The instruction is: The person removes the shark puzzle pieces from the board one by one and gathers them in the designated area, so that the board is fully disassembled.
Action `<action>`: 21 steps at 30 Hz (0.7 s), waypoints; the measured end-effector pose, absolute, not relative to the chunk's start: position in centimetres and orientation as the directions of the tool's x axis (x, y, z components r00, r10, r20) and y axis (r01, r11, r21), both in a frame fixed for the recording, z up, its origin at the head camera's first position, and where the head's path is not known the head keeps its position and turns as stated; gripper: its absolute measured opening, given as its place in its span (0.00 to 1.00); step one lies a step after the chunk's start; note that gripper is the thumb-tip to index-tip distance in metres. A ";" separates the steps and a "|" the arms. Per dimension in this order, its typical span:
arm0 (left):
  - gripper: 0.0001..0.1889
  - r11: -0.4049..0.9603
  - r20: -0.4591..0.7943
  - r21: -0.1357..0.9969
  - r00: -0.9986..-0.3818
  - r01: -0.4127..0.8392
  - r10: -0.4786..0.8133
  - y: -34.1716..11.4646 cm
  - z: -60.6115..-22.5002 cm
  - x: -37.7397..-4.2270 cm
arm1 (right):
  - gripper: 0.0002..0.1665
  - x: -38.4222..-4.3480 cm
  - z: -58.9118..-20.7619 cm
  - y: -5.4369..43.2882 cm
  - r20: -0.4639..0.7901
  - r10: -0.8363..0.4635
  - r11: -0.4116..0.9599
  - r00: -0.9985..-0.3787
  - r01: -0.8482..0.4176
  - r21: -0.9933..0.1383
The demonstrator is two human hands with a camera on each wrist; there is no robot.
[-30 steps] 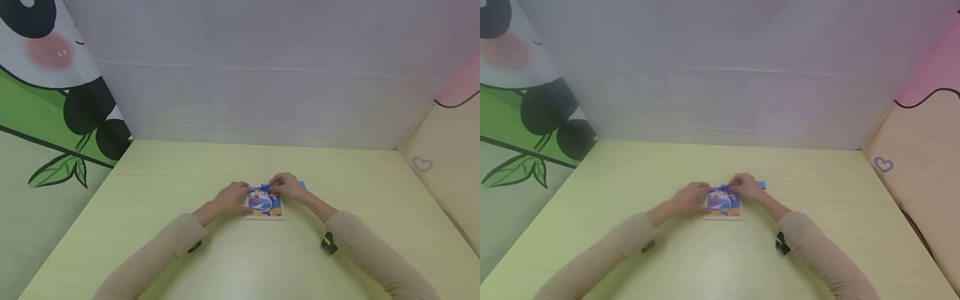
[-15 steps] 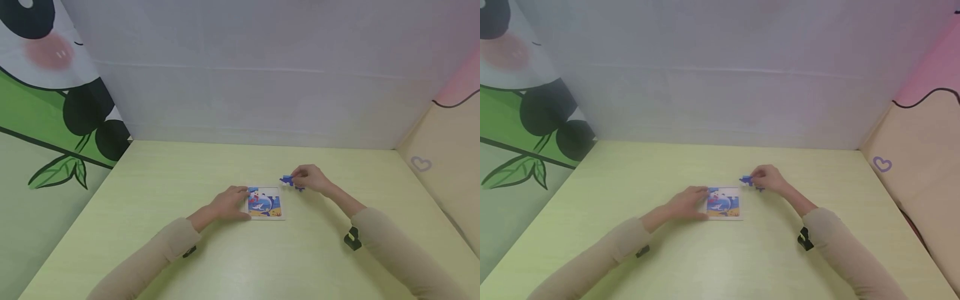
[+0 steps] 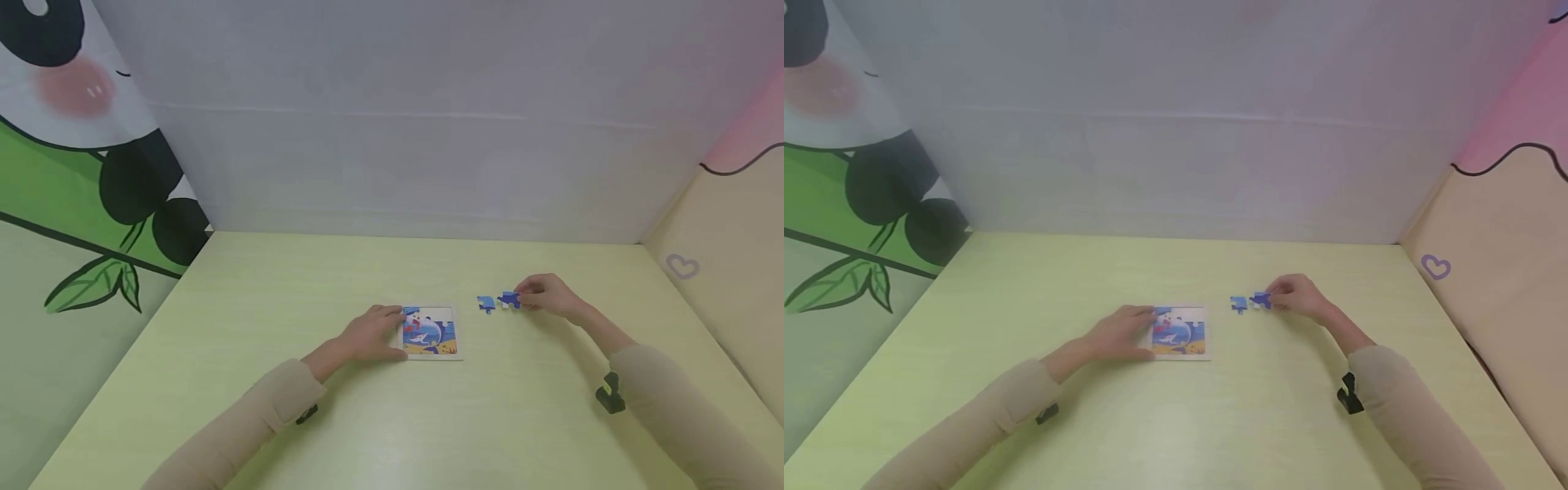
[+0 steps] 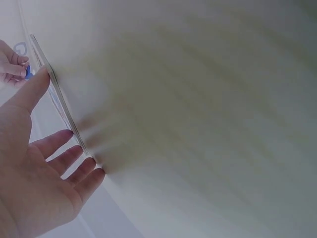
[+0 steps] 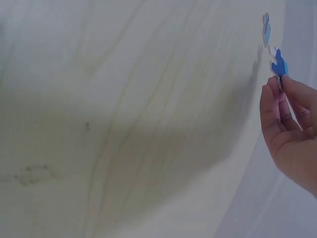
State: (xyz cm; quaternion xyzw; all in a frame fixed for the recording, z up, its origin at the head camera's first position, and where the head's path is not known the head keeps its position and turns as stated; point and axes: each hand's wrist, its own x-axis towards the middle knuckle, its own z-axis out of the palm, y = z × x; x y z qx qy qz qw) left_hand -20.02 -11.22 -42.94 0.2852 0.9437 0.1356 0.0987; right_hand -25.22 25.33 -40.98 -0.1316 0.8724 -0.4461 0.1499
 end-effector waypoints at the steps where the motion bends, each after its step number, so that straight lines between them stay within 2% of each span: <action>1: 0.38 0.801 -0.109 0.311 -0.818 0.512 0.565 -11.2 -42.9 -20.0 | 0.15 -25.2 -41.1 25.6 -0.147 -0.361 0.570 -0.921 -0.093 -0.816; 21: 0.38 0.794 -0.113 0.326 -0.813 0.513 0.571 -11.3 -42.4 -19.7 | 0.15 -26.1 -42.4 27.0 -0.188 -0.336 0.595 -0.923 -0.054 -0.802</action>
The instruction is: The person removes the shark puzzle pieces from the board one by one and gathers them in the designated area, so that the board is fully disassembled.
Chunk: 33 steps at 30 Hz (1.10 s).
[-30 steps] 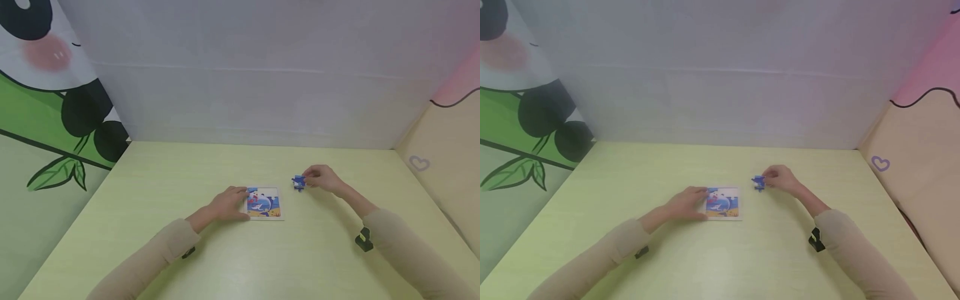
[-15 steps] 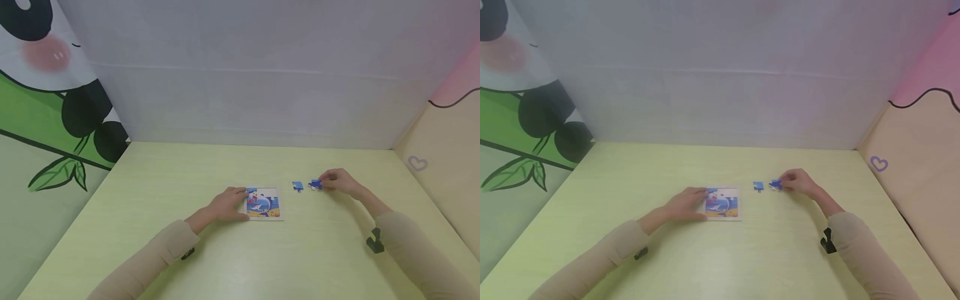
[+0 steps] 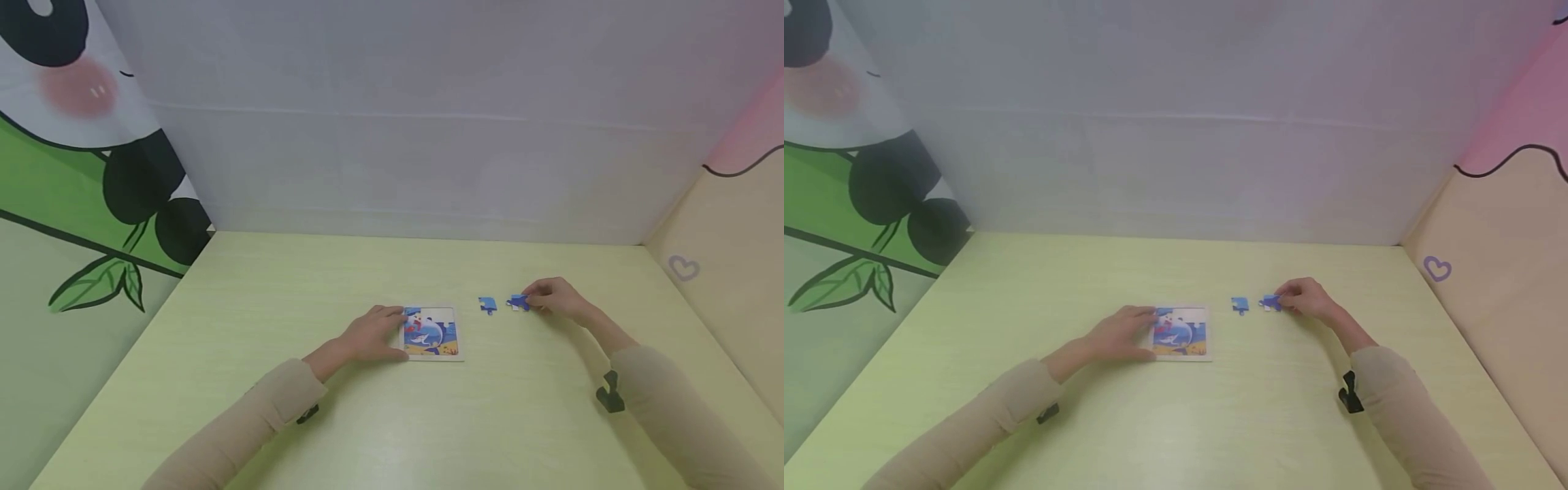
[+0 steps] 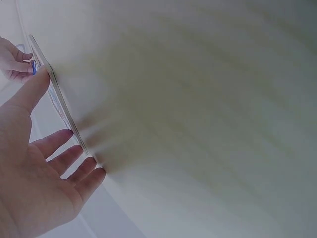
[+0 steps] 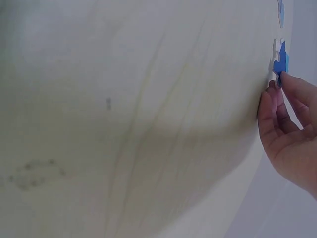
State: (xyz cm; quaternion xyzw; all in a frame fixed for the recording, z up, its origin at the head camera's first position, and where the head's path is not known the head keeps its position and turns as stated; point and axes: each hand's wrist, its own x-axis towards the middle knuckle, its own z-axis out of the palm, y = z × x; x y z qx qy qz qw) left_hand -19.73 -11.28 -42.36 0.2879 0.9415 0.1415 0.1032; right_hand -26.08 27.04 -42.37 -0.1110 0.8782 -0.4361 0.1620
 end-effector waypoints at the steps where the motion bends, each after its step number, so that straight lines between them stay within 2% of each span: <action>1: 0.38 0.795 -0.114 0.325 -0.813 0.513 0.571 -11.3 -42.3 -19.7 | 0.15 -26.1 -42.4 27.0 -0.186 -0.334 0.597 -0.924 -0.055 -0.801; 33: 0.38 0.797 -0.117 0.328 -0.816 0.507 0.567 -11.2 -42.1 -19.5 | 0.16 -26.0 -42.2 26.7 -0.191 -0.320 0.640 -0.928 -0.063 -0.766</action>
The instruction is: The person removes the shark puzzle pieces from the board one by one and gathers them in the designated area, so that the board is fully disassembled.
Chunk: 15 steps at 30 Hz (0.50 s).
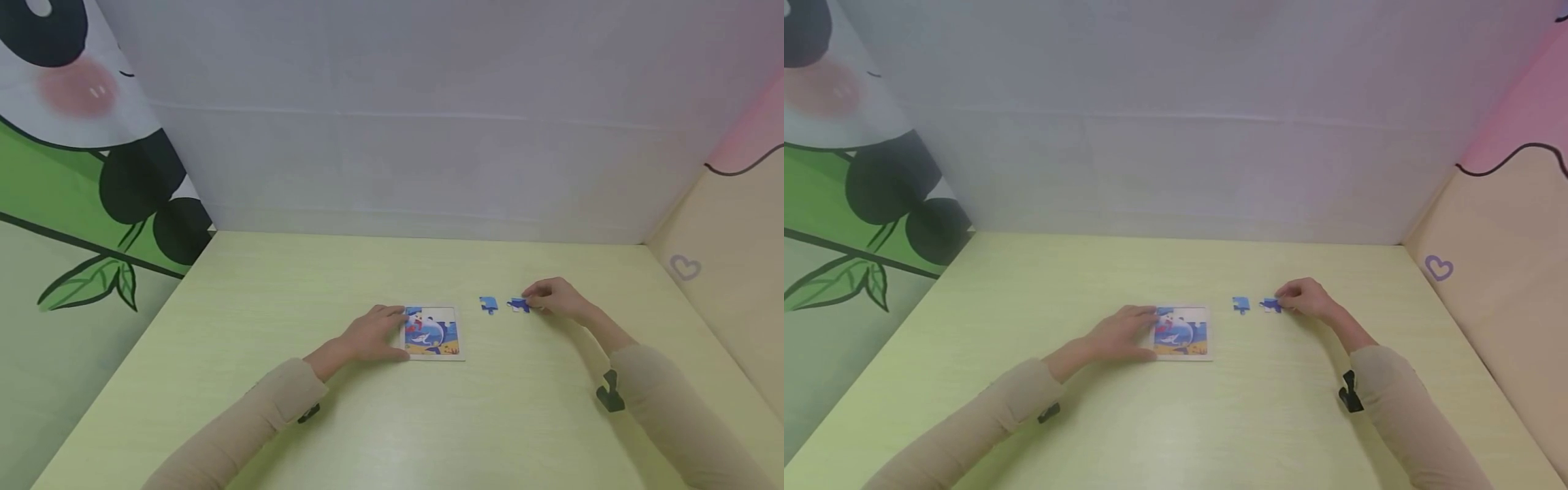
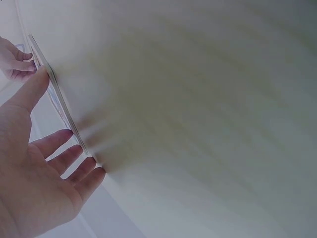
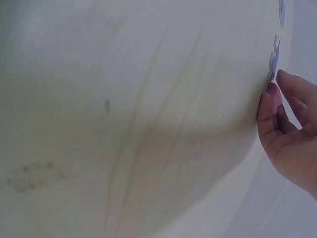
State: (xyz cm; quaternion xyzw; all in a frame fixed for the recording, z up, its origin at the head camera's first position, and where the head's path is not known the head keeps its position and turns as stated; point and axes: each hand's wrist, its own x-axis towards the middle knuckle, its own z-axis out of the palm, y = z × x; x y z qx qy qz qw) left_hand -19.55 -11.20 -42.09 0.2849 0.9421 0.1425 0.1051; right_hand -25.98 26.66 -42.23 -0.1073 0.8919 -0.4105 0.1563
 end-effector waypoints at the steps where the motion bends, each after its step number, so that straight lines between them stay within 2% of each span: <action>1: 0.38 0.796 -0.118 0.332 -0.815 0.506 0.567 -11.2 -42.1 -19.5 | 0.16 -26.0 -42.2 26.7 -0.194 -0.316 0.641 -0.929 -0.058 -0.765; 7: 0.38 0.794 -0.119 0.323 -0.811 0.514 0.573 -11.2 -42.1 -19.8 | 0.16 -26.2 -42.1 26.8 -0.194 -0.329 0.646 -0.924 -0.070 -0.760; 15: 0.38 0.796 -0.122 0.328 -0.812 0.510 0.570 -11.2 -42.1 -19.9 | 0.15 -26.3 -41.0 25.0 -0.127 -0.365 0.668 -0.923 -0.164 -0.726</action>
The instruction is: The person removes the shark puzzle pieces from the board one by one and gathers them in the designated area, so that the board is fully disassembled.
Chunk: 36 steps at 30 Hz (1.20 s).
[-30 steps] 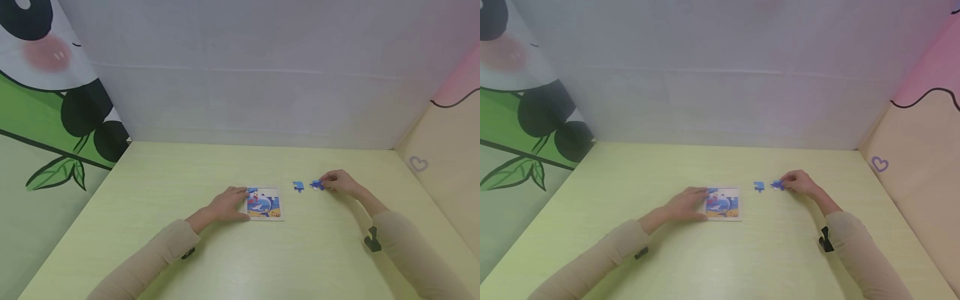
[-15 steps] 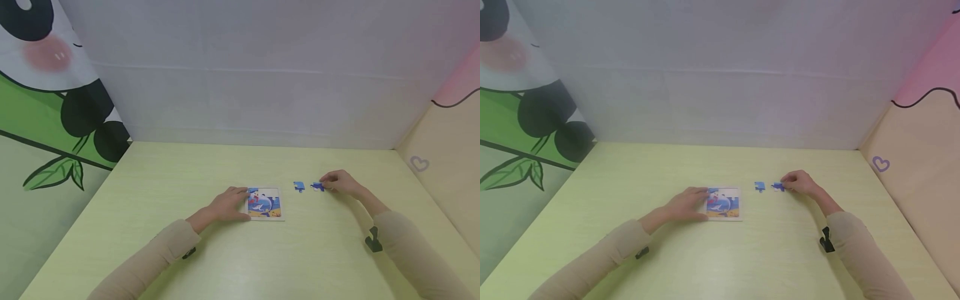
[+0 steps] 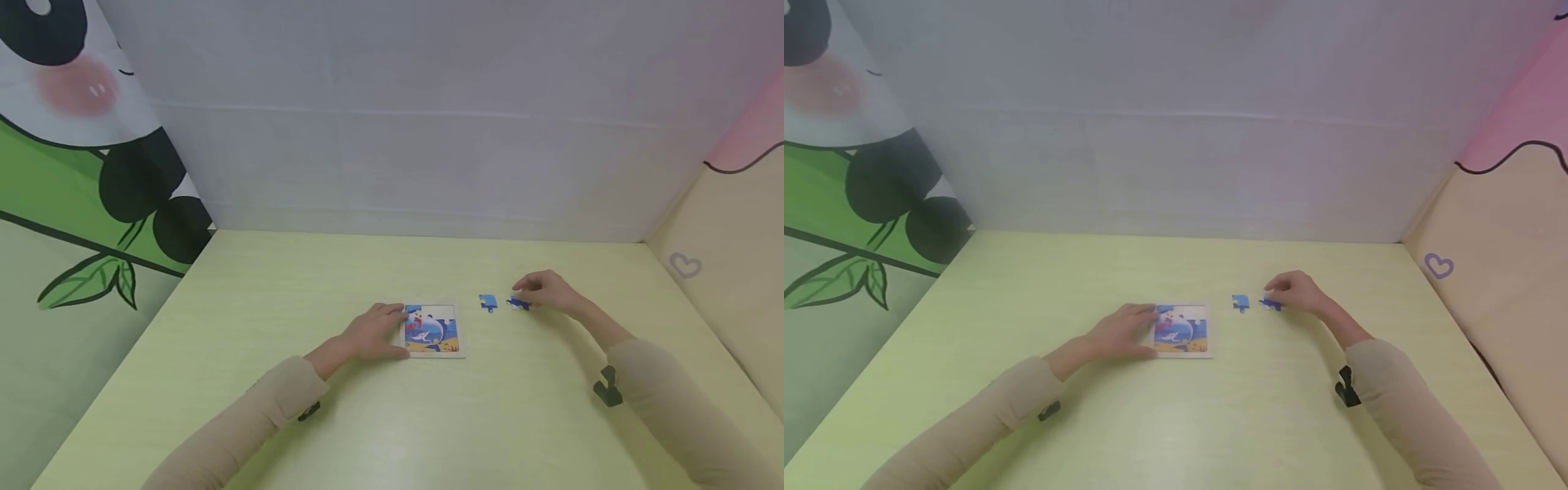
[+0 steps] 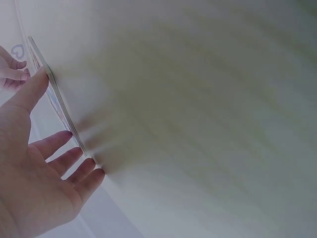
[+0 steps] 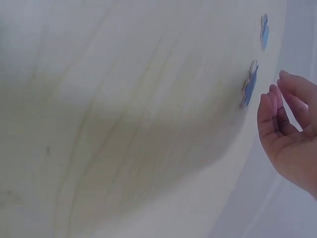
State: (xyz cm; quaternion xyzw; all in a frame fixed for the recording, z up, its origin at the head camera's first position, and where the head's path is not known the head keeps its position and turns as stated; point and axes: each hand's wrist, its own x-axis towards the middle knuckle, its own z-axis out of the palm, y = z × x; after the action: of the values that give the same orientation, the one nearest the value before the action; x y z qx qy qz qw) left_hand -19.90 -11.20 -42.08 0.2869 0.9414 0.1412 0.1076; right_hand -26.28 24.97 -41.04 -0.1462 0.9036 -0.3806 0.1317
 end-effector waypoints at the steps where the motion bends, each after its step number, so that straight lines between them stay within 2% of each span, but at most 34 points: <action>1: 0.38 0.795 -0.119 0.330 -0.813 0.510 0.570 -11.2 -42.1 -19.9 | 0.15 -26.3 -40.9 24.5 -0.120 -0.376 0.661 -0.919 -0.175 -0.730; 19: 0.40 0.813 -0.130 0.307 -0.825 0.494 0.551 -11.3 -41.8 -20.1 | 0.14 -25.6 -41.6 13.5 -0.034 -0.478 0.589 -0.878 -0.292 -0.754; 23: 0.42 0.814 -0.131 0.310 -0.826 0.492 0.549 -11.4 -41.8 -20.2 | 0.14 -25.3 -42.1 11.5 -0.053 -0.478 0.602 -0.877 -0.283 -0.746; 36: 0.45 0.814 -0.117 0.302 -0.828 0.496 0.548 -11.4 -42.1 -20.3 | 0.16 -25.0 -43.4 8.4 -0.083 -0.471 0.635 -0.878 -0.272 -0.723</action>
State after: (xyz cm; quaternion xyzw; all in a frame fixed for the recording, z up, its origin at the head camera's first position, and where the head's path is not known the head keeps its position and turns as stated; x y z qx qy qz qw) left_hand -20.29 -11.43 -42.06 0.2755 0.9472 0.1305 0.0995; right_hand -25.01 8.37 -43.42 -0.2078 0.8944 -0.3732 0.1329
